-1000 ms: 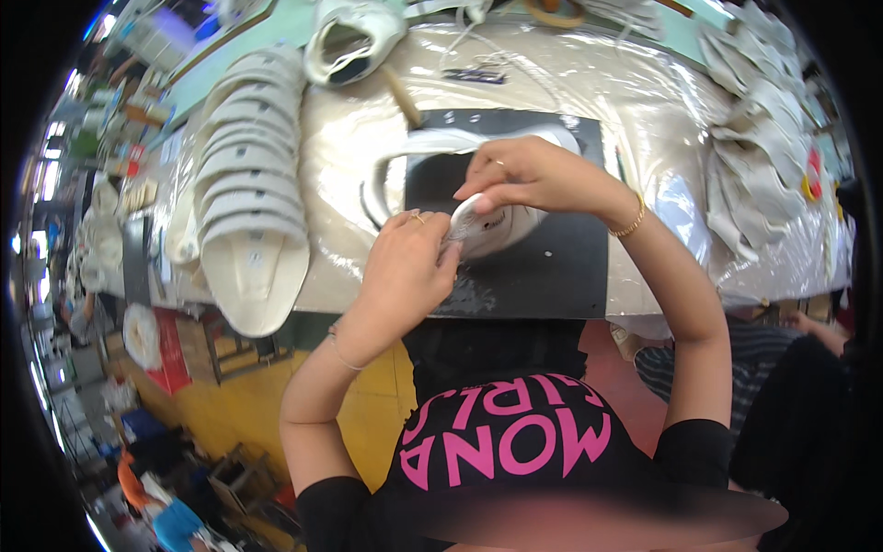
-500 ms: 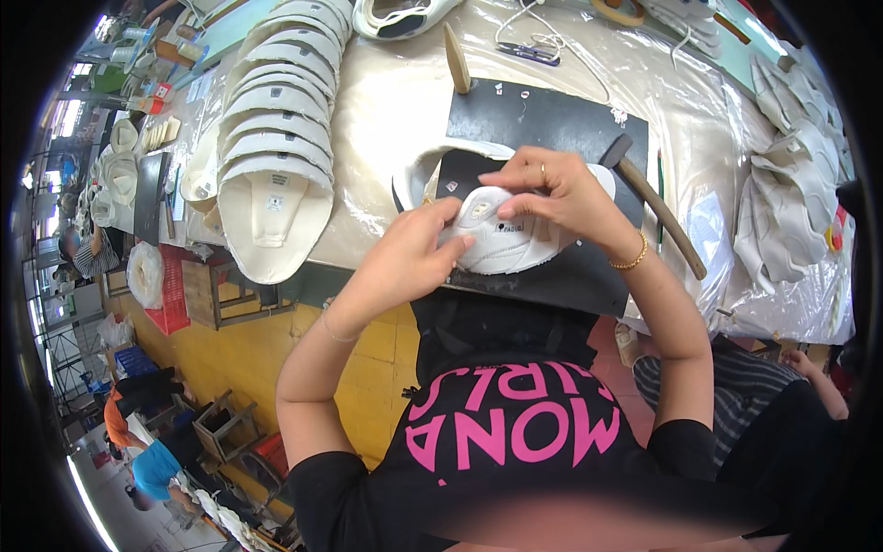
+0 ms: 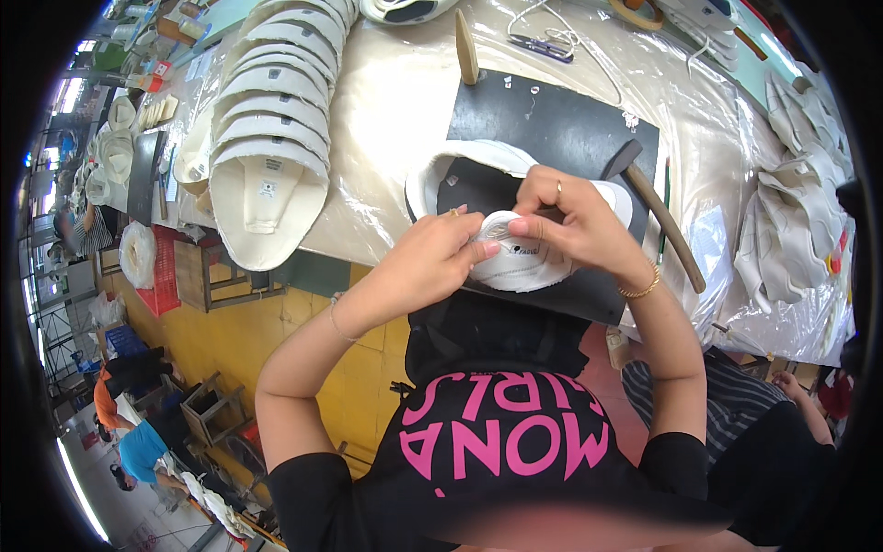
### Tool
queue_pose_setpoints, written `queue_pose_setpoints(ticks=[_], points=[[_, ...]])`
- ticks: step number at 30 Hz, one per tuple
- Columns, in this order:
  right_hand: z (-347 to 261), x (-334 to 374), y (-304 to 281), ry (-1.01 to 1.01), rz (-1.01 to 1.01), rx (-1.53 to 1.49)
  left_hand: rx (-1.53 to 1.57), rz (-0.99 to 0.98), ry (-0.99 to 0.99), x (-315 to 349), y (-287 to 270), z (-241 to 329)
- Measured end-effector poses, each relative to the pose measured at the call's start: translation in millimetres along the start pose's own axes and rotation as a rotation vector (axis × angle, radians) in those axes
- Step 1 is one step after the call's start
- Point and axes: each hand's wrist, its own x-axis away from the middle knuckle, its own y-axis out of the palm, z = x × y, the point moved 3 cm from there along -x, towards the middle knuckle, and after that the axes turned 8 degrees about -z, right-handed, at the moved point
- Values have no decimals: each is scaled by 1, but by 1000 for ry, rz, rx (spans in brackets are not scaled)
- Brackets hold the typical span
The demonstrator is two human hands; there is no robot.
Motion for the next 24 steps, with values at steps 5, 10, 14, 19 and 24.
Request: queue_pose_setpoints(ticks=[5,10,14,19,24], points=[[-2,-6,-3,223,-93,-165,75,-54,-53,-4,1,4],[-22,-29,-2,-2,-91,172,50,-251,-142,-18,0,1],[-45,-44,-26,-311,212,740,565,-98,-33,-26,-16,12],[-43,-6,-55,-255,676,12,1318,-15,184,-35,-31,29],[-3,18,-5,110,443,-192,1410,124,171,-57,-12,22]])
